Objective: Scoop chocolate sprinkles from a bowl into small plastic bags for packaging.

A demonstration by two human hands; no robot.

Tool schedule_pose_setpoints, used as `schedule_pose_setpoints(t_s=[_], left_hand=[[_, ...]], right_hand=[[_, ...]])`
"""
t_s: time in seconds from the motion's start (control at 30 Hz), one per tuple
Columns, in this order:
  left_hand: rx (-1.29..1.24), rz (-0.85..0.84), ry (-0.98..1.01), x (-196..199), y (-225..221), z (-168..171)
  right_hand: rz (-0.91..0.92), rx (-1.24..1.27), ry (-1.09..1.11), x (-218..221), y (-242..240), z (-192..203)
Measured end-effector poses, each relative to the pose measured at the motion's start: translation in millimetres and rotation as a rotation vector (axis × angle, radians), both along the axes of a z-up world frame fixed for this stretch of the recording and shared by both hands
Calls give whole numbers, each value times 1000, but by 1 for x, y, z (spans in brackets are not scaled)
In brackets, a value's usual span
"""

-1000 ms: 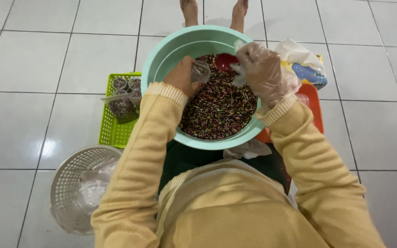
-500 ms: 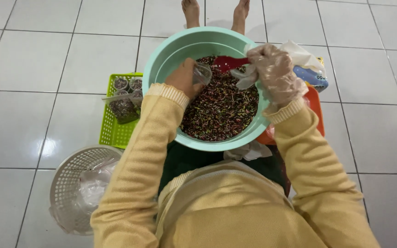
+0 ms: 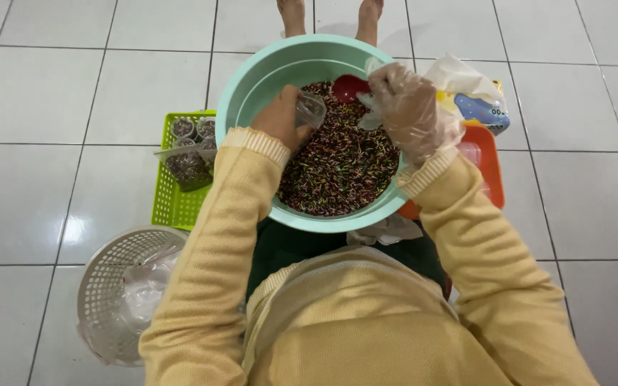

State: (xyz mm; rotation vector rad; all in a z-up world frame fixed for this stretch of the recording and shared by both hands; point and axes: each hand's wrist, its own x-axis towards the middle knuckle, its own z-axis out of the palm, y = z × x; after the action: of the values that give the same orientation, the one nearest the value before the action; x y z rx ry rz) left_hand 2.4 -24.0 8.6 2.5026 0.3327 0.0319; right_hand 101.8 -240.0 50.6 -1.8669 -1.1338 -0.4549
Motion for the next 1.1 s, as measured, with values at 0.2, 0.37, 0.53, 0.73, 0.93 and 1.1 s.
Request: schedule_pose_setpoints(t_s=[0.2,0.37,0.53,0.73,0.93,1.1], left_hand=[[-73,36,109,-10,-11,29],[-33,22,38,-3,-3,9],[-4,46,84,-3,-3,9],[7,23,21,3,3,-6],[19,21,2,0,-1,-3],[55,3,-40,4,2,-11]], right_hand=[[-80,-174,35,18,1,-37],[-129,-207,189,5,-4,-6],[1902,-49,892,75,-9,-35],[229,257,606,-28,-10,35],[153,85,-133,-22,-8,24],[14,-8,-72,5,1,-11]])
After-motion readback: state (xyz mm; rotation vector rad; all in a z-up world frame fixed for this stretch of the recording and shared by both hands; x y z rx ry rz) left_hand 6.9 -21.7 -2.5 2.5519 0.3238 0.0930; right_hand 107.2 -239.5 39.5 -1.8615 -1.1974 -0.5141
